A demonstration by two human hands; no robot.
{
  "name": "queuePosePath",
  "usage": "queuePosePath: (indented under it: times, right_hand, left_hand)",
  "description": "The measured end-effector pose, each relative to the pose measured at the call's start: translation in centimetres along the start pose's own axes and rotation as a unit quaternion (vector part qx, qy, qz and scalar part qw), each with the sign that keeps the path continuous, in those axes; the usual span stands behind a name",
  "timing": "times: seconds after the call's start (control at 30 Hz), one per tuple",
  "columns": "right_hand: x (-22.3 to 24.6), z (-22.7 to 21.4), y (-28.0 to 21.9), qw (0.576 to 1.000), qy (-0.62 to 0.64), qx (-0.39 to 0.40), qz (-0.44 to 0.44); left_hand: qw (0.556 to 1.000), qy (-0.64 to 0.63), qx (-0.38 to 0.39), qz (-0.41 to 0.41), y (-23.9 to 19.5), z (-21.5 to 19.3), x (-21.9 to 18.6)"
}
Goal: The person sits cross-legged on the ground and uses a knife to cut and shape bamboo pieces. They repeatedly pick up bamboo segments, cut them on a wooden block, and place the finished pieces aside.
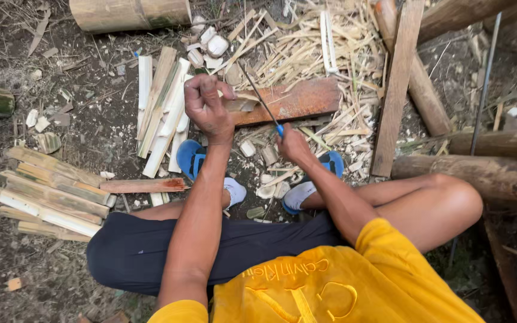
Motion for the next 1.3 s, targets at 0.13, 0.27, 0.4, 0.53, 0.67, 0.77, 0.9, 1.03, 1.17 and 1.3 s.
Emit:
queuePosePath:
  times: [0.13, 0.27, 0.4, 0.53, 0.67, 0.77, 0.9, 1.03, 1.17, 1.3]
  right_hand:
    - [3.9, -0.7, -3.3, 0.99, 0.09, 0.094, 0.061]
    - [8.3, -2.0, -4.7, 0.992, 0.127, 0.007, -0.009]
    - [8.5, -1.9, -3.8, 0.995, 0.095, 0.013, 0.039]
    - [6.2, 0.7, -3.3, 0.994, 0.107, 0.006, 0.008]
    - [3.3, 3.5, -1.6, 0.996, 0.066, 0.018, 0.064]
    - [2.4, 2.6, 0.0, 0.997, 0.031, 0.012, 0.064]
    - [3.9, 0.9, -2.6, 0.991, 0.098, 0.075, 0.054]
    - [6.9, 0.0, -6.2, 0.989, 0.146, 0.031, -0.008]
    - [6.8, -0.3, -5.5, 0.995, 0.094, 0.007, 0.033]
    - [4.4, 1.5, -5.2, 0.994, 0.087, 0.042, 0.051]
  left_hand:
    - [0.967, 0.242, 0.022, 0.074, -0.5, 0.3, -1.0]
    - [0.956, 0.284, 0.025, 0.074, -0.4, 0.6, -2.0]
    - [0.961, 0.265, 0.014, 0.075, 0.0, 0.6, -2.8]
    - [0.965, 0.257, 0.001, 0.051, 0.3, 0.5, -2.1]
    - [0.961, 0.267, 0.013, 0.069, 0.4, -0.3, -2.0]
    - [0.961, 0.268, 0.013, 0.061, 1.2, -0.1, -2.0]
    - [0.944, 0.323, 0.006, 0.07, 0.6, 0.7, -2.3]
    - [0.916, 0.377, -0.009, 0.139, -0.2, 1.2, -1.9]
    - [0.921, 0.372, -0.027, 0.114, -0.5, 0.9, -1.4]
    - [0.927, 0.346, -0.015, 0.144, 0.0, 0.8, -0.5]
Point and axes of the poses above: each hand's wrist, its own y-axis towards the middle knuckle, its own z-axis out of the palm, x = y × z, the point moved 2 cm from there along y, towards the middle knuckle, and after that the axes turned 14 degrees about z, right-handed, at the moved point
